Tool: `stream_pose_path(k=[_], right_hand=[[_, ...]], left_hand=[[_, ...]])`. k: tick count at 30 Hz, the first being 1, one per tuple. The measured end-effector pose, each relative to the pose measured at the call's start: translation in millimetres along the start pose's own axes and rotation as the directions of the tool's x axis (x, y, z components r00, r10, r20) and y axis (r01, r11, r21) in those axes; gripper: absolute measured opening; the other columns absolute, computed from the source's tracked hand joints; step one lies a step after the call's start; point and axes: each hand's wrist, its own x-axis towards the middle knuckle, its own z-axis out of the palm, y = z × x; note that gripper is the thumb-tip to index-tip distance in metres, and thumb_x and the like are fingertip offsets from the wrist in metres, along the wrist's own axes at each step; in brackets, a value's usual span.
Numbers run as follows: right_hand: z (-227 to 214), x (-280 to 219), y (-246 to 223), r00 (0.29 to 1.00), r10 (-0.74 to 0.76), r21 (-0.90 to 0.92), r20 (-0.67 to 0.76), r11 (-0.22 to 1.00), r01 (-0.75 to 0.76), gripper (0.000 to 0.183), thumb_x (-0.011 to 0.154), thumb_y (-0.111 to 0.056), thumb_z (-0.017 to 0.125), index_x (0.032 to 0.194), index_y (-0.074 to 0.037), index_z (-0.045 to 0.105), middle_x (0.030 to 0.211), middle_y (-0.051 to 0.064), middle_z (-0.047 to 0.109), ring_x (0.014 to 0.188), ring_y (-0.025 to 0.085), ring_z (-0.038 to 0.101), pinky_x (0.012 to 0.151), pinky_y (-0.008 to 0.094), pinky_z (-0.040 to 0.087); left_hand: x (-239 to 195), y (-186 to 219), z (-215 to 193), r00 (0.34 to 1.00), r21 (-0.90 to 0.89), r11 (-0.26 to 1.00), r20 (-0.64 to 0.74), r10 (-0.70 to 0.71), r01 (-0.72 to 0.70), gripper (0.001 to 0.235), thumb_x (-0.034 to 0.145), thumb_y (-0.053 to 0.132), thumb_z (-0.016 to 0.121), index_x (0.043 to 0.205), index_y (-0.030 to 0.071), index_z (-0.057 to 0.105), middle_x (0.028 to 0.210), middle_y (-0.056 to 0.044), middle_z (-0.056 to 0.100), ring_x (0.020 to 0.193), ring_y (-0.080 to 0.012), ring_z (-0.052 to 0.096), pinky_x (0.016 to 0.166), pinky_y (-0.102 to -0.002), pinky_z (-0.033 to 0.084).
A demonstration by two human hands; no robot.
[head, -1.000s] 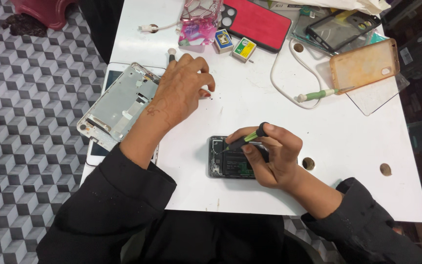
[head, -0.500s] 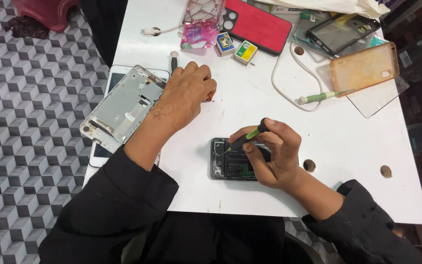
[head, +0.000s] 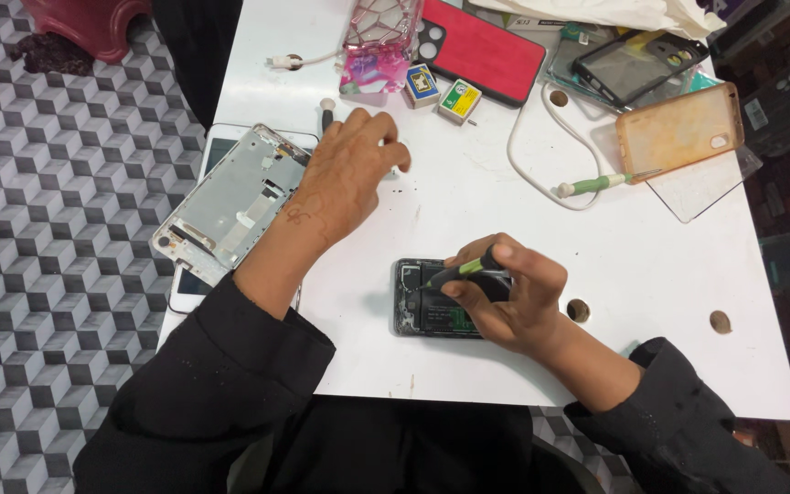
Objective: The person uses a screwdriver to remove screws from the back of a disassembled smartphone. They place the removed screws on the table and continue unscrewing additional fasteners from the device's internal frame.
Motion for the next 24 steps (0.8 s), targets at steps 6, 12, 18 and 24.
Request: stream_pose_path(k=[6, 12, 18, 24], right_hand=[[1, -5, 5, 0.999, 0.041, -0.023, -0.027, 0.999, -0.042, 0.071, 0.095, -0.003, 0.073, 0.141, -0.014, 0.021, 0.093, 0.013, 0.063, 0.080, 0.020, 0.073, 0.071, 0.030, 0.064], [3, -9, 8, 0.998, 0.051, -0.049, -0.047, 0.997, -0.054, 0.070, 0.096, -0.005, 0.074, 0.142, -0.014, 0.022, 0.097, 0.012, 0.062, 0.083, 0.020, 0.073, 0.076, 0.032, 0.065], [3, -13, 11, 0.998, 0.051, -0.034, -0.042, 0.998, -0.052, 0.070, 0.095, -0.006, 0.074, 0.143, -0.013, 0.023, 0.108, 0.004, 0.060, 0.083, 0.018, 0.074, 0.079, 0.033, 0.066], [4, -17, 11, 0.994, 0.084, -0.094, -0.072, 0.991, -0.091, 0.070, 0.097, -0.005, 0.074, 0.145, -0.011, 0.024, 0.132, 0.012, 0.042, 0.088, 0.020, 0.073, 0.083, 0.035, 0.068]], left_hand=[[1, 7, 0, 0.996, -0.041, 0.999, 0.074, 0.039, -0.036, 0.040, 0.072, -0.014, 0.066, 0.093, 0.016, 0.080, 0.108, -0.003, 0.062, 0.107, -0.0246, 0.056, 0.091, -0.040, 0.046], [1, 11, -3, 0.995, -0.033, 0.999, 0.097, 0.030, -0.027, 0.037, 0.073, -0.012, 0.069, 0.092, 0.018, 0.081, 0.107, -0.002, 0.061, 0.107, -0.0236, 0.055, 0.092, -0.038, 0.046], [1, 13, -8, 0.992, -0.042, 0.999, 0.126, 0.032, -0.027, 0.033, 0.068, -0.009, 0.073, 0.088, 0.017, 0.081, 0.105, -0.002, 0.061, 0.107, -0.0232, 0.055, 0.092, -0.039, 0.045], [1, 12, -9, 0.993, -0.042, 0.998, 0.111, 0.043, -0.039, 0.031, 0.067, -0.009, 0.074, 0.087, 0.015, 0.079, 0.105, -0.001, 0.060, 0.107, -0.0231, 0.055, 0.093, -0.039, 0.045]])
